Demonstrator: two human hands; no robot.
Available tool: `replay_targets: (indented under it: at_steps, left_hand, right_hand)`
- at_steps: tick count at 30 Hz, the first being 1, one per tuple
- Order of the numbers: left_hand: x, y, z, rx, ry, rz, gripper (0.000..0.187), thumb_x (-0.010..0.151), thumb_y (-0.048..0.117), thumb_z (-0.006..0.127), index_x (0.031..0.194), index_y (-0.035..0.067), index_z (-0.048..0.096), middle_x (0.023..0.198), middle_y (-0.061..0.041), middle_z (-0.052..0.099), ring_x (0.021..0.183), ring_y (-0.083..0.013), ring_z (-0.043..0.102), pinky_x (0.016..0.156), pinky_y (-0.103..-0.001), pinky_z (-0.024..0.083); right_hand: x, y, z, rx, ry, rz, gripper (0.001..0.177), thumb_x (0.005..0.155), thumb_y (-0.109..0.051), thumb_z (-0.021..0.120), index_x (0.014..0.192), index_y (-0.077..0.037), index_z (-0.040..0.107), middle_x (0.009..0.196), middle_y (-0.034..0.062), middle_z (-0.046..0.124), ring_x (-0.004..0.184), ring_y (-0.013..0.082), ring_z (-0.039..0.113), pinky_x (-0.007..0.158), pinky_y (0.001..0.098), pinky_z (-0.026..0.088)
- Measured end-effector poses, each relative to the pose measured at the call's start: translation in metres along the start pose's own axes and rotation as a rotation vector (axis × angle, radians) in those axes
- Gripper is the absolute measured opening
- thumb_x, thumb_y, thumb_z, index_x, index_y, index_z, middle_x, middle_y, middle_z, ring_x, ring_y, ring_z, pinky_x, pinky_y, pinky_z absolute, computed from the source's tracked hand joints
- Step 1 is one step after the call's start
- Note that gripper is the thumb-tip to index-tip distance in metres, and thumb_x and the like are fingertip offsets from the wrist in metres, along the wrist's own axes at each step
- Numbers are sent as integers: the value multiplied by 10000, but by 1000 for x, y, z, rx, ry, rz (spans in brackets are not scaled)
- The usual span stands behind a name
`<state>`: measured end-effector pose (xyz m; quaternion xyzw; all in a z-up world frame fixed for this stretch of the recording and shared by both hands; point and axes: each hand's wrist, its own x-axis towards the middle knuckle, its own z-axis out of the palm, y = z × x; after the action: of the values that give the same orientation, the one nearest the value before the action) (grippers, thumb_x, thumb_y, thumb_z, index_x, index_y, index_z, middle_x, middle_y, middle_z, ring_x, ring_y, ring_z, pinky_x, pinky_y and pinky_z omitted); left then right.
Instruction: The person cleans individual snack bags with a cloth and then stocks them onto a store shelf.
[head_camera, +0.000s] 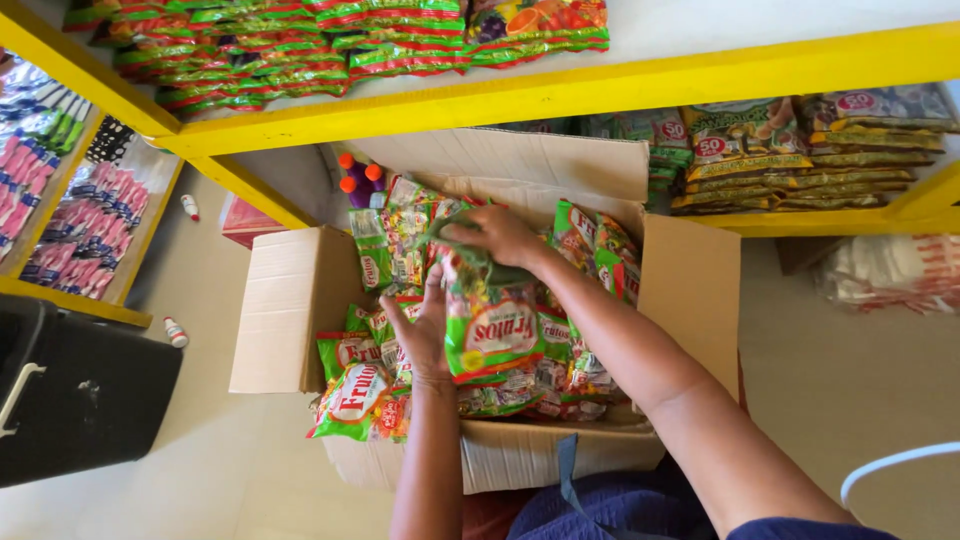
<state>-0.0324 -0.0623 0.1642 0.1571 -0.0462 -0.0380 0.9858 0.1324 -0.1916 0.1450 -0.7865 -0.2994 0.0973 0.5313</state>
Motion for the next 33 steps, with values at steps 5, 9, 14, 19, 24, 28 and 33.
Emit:
replay_targets:
  at_steps: [5,9,14,19,24,28,33]
  left_hand:
    - [18,-2,-135,324,352,-91,712,1018,638,427,1461,91,536,1414,-142,611,1248,-315,602,1052,-490,516]
    - [12,-3,-77,135,318,-11,731,1005,673,396,1404,83,558,1328,-154,633,1180,-356,606,999,-543,521]
    - [14,5,-86,125,303,47,683,1007,601,416,1443,92,549,1385,-141,630,1235,-353,598,1039,-522,513]
    - [19,0,-149,-787,296,286,719,1041,532,363,1545,36,496,1503,-313,558,1355,-491,508,1078,-603,418]
    - [18,5,-261,-320,-565,46,636,1252,343,217,1680,-119,306,1590,-385,423,1301,-514,497,1020,-585,475]
    - [48,-52,-86,-1735,-817,528,599,1094,375,495,1597,64,400,1642,-201,342,1510,-300,329,1251,-416,259]
    - [12,0,-87,-134,-6,110,710,1068,357,588,1622,37,283,1642,-212,272,1495,-381,310,1218,-534,332]
  right_hand:
    - [8,-12,45,-41,-178,-375,416,1002,-515,582,1080,-151,768,909,69,751,840,175,717,795,358,561]
    - [25,38,59,972,295,-1,486,1093,-506,492,1061,-64,691,847,21,695,764,150,628,720,371,518]
    - [-12,14,63,644,192,-68,479,1120,-459,409,1263,-66,643,1049,111,649,929,229,601,827,424,498]
    - [-67,-34,90,-129,146,-426,544,1097,-376,475,1532,-50,486,1574,282,459,1454,492,364,1185,593,264]
    - [-31,-24,84,-60,188,12,486,1063,-290,520,1501,-80,516,1575,162,513,1485,360,463,1288,441,356]
    - [-66,-64,98,-36,154,-202,642,996,-234,592,1525,69,391,1581,302,301,1494,431,249,1201,494,244]
    - [-34,-16,107,-392,228,-72,421,1116,-271,492,1484,-79,561,1701,75,437,1631,258,350,1365,433,243]
